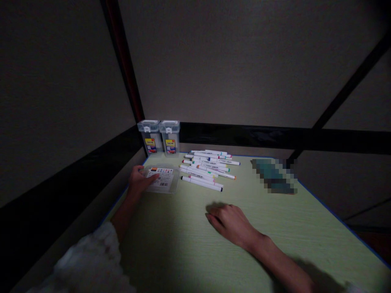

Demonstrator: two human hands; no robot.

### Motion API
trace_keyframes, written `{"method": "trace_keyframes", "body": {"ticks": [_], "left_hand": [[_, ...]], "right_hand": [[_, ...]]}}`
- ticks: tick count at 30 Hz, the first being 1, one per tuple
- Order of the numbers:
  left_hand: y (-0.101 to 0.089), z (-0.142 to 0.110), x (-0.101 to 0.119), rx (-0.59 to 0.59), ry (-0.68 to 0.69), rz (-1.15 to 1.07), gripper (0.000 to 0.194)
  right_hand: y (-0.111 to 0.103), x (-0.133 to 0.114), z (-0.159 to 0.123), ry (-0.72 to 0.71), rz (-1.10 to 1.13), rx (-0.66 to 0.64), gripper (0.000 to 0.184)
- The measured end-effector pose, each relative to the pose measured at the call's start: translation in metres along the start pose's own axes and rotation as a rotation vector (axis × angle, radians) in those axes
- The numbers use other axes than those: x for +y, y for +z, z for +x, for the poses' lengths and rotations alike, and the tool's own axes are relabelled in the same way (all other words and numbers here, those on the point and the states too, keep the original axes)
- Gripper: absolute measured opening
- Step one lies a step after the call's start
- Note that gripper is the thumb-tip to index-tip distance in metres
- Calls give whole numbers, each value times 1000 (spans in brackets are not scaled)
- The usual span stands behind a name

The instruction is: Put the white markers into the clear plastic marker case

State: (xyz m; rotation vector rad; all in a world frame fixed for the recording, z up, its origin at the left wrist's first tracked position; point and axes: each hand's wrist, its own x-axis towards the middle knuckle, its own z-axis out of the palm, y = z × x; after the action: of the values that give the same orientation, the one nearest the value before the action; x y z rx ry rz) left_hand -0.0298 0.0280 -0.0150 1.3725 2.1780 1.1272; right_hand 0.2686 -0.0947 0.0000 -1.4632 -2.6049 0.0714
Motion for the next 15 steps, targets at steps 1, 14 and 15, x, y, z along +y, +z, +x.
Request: {"method": "trace_keyframes", "body": {"ticks": [1, 14, 15], "left_hand": [[1, 0, -1, -1, 10, -13, 76], [-14, -12, 13, -32, -35, -81, 88], [-16, -13, 14, -45, -55, -88, 88]], "right_hand": [[0, 0, 0, 0, 0, -5, 28], [-1, -2, 0, -8, 36, -6, 25], [-1, -2, 0, -8, 34, -9, 25]]}}
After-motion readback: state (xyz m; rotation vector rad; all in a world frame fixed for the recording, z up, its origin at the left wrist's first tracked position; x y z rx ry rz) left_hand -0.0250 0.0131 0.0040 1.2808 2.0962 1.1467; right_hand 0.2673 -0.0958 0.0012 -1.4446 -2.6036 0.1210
